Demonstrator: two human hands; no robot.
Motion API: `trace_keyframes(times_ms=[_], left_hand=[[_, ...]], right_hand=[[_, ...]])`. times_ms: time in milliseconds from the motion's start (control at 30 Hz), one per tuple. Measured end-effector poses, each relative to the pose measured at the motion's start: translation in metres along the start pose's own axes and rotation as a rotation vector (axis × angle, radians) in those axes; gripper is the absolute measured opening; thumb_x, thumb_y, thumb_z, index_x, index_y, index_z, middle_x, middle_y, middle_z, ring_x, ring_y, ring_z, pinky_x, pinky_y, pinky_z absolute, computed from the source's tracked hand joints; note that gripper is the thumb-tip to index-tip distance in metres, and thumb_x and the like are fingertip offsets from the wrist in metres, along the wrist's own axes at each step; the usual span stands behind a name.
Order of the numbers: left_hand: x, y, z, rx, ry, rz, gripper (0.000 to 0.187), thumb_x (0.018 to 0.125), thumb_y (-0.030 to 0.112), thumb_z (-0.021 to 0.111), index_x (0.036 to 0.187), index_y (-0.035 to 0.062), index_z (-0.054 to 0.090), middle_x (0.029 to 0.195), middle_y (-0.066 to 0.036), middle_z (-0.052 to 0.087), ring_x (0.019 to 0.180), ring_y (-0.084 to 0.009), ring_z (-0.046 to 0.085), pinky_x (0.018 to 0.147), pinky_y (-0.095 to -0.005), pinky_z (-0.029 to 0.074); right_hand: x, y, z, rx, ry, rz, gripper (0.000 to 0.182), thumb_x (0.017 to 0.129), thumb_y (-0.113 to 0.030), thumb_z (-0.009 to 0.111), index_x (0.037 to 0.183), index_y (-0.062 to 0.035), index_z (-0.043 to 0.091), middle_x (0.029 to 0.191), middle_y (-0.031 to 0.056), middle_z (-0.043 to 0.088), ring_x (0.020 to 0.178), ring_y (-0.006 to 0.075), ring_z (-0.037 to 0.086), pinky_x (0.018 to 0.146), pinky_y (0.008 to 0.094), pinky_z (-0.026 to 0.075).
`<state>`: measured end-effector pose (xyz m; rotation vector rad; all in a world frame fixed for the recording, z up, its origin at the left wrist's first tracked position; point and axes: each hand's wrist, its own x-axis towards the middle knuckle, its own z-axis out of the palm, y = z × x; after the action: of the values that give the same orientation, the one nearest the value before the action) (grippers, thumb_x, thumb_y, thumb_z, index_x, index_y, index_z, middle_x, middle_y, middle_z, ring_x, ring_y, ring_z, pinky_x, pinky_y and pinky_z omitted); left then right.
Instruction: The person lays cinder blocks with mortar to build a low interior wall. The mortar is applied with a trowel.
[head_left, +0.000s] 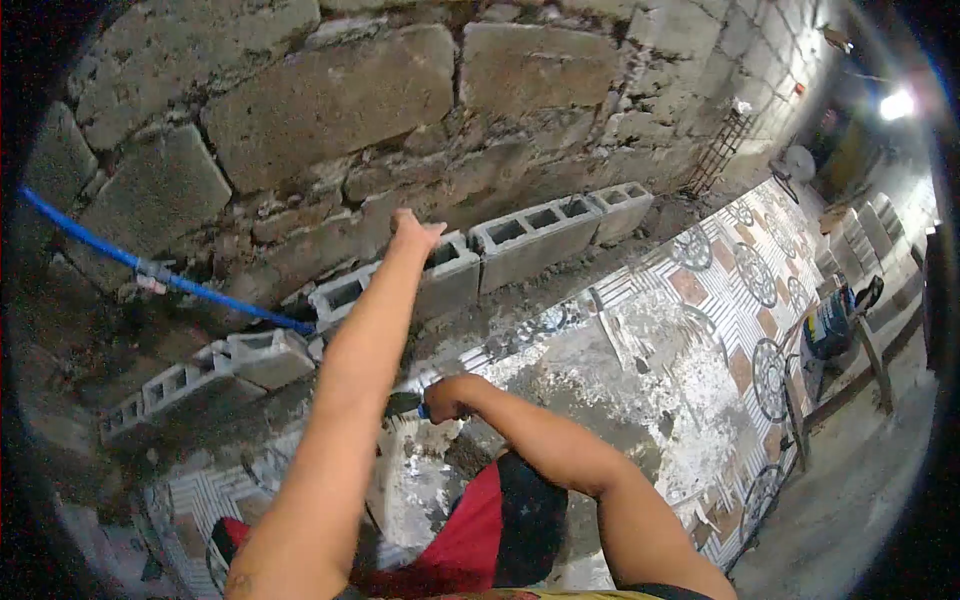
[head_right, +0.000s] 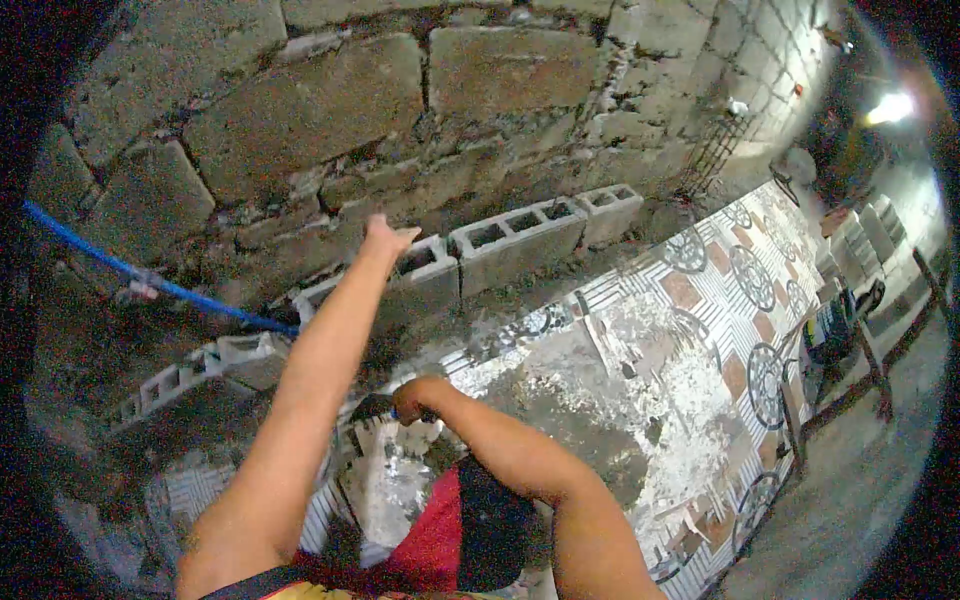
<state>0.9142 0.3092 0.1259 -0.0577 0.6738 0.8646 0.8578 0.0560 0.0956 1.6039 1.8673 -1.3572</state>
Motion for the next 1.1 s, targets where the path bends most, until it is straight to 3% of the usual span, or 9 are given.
trace_keyframes(times_ms=[133, 367, 533, 600, 700, 833, 867, 933, 1100], left_hand=[[-0.115, 0.043, -0.05, 0.556, -0.517, -0.065, 0.045, 0.088, 0.017, 0.04, 0.13, 0.001, 0.036, 0.126, -0.021, 0.047, 0.113, -0.0295, 0.05, 0.095, -0.0425, 0.041], [-0.281, 0.084, -0.241, 1.635, -1.115, -0.284, 0.028, 0.082, 0.026, 0.055, 0.1, 0.0084, 0.066, 0.105, -0.011, 0.062, 0.094, -0.027, 0.06, 0.081, -0.0398, 0.047], [-0.3, 0.047, -0.386, 2.669, -0.822, -0.27, 0.026, 0.066, 0.024, 0.064, 0.085, 0.0073, 0.069, 0.088, -0.012, 0.066, 0.081, -0.0255, 0.062, 0.066, -0.0417, 0.048], [-0.301, 0.03, -0.44, 2.715, -1.048, 0.117, 0.025, 0.062, 0.024, 0.064, 0.08, 0.0077, 0.069, 0.083, -0.012, 0.065, 0.076, -0.0267, 0.061, 0.063, -0.0451, 0.047], [-0.336, 0.051, -0.431, 2.522, -1.217, -0.082, 0.022, 0.059, 0.024, 0.066, 0.077, 0.0116, 0.07, 0.076, -0.009, 0.065, 0.072, -0.0253, 0.061, 0.059, -0.0445, 0.047], [-0.319, 0.035, -0.47, 2.243, -1.242, 0.541, 0.021, 0.062, 0.024, 0.067, 0.078, 0.0122, 0.07, 0.076, -0.009, 0.064, 0.073, -0.0246, 0.06, 0.058, -0.0442, 0.047], [-0.311, 0.029, -0.479, 2.288, -1.211, 0.683, 0.02, 0.064, 0.024, 0.065, 0.08, 0.0132, 0.07, 0.077, -0.009, 0.064, 0.073, -0.0236, 0.06, 0.059, -0.0445, 0.047], [-0.313, 0.036, -0.475, 2.213, -1.127, 0.702, 0.02, 0.066, 0.024, 0.064, 0.081, 0.0125, 0.069, 0.078, -0.009, 0.064, 0.073, -0.0241, 0.06, 0.06, -0.045, 0.047], [-0.346, 0.068, -0.458, 2.016, -0.984, 0.61, 0.021, 0.069, 0.025, 0.06, 0.083, 0.0107, 0.068, 0.079, -0.01, 0.063, 0.074, -0.0252, 0.059, 0.063, -0.0461, 0.046]], right_hand=[[0.017, -0.001, -0.002, -0.128, -0.031, -0.09, 0.034, 0.075, -0.03, 0.056, 0.085, 0.0024, 0.063, 0.078, 0.0146, 0.064, 0.063, 0.0256, 0.061, 0.056, 0.0409, 0.049], [0.05, -0.024, -0.001, -0.106, -0.067, -0.075, 0.034, 0.078, -0.028, 0.059, 0.094, 0.0026, 0.061, 0.074, 0.0143, 0.064, 0.059, 0.0213, 0.061, 0.053, 0.0353, 0.048], [0.051, -0.085, -0.001, -0.106, 0.135, -0.31, 0.029, 0.077, -0.021, 0.064, 0.096, 0.0002, 0.059, 0.072, 0.0112, 0.062, 0.06, 0.0158, 0.058, 0.054, 0.0325, 0.046], [0.052, -0.116, 0.007, -0.017, 0.13, -0.239, 0.034, 0.074, -0.03, 0.065, 0.092, -0.0014, 0.058, 0.081, 0.0182, 0.062, 0.078, 0.0295, 0.06, 0.07, 0.041, 0.045], [0.068, -0.162, 0.027, -0.123, 0.149, -0.302, 0.033, 0.077, -0.028, 0.063, 0.097, -0.0021, 0.057, 0.084, 0.0169, 0.062, 0.076, 0.0259, 0.058, 0.071, 0.0376, 0.046], [0.119, -0.269, 0.046, 0.218, 0.027, -0.203, 0.028, 0.08, -0.019, 0.063, 0.099, 0.0005, 0.055, 0.085, 0.0106, 0.062, 0.071, 0.0148, 0.052, 0.067, 0.0332, 0.046], [0.155, -0.288, 0.062, 0.099, 0.171, -0.466, 0.028, 0.083, -0.025, 0.059, 0.094, 0.0006, 0.057, 0.077, 0.0124, 0.06, 0.067, 0.0168, 0.052, 0.066, 0.0369, 0.046], [0.233, -0.359, 0.079, 0.004, 0.03, -0.307, 0.046, 0.081, -0.034, 0.056, 0.106, 0.0051, 0.055, 0.091, 0.0145, 0.062, 0.084, 0.019, 0.056, 0.077, 0.0349, 0.043], [0.44, -0.526, 0.163, 0.337, 0.028, -0.465, 0.041, 0.083, -0.037, 0.054, 0.081, 0.004, 0.057, 0.066, 0.01, 0.057, 0.06, 0.0181, 0.053, 0.056, 0.0367, 0.042]])
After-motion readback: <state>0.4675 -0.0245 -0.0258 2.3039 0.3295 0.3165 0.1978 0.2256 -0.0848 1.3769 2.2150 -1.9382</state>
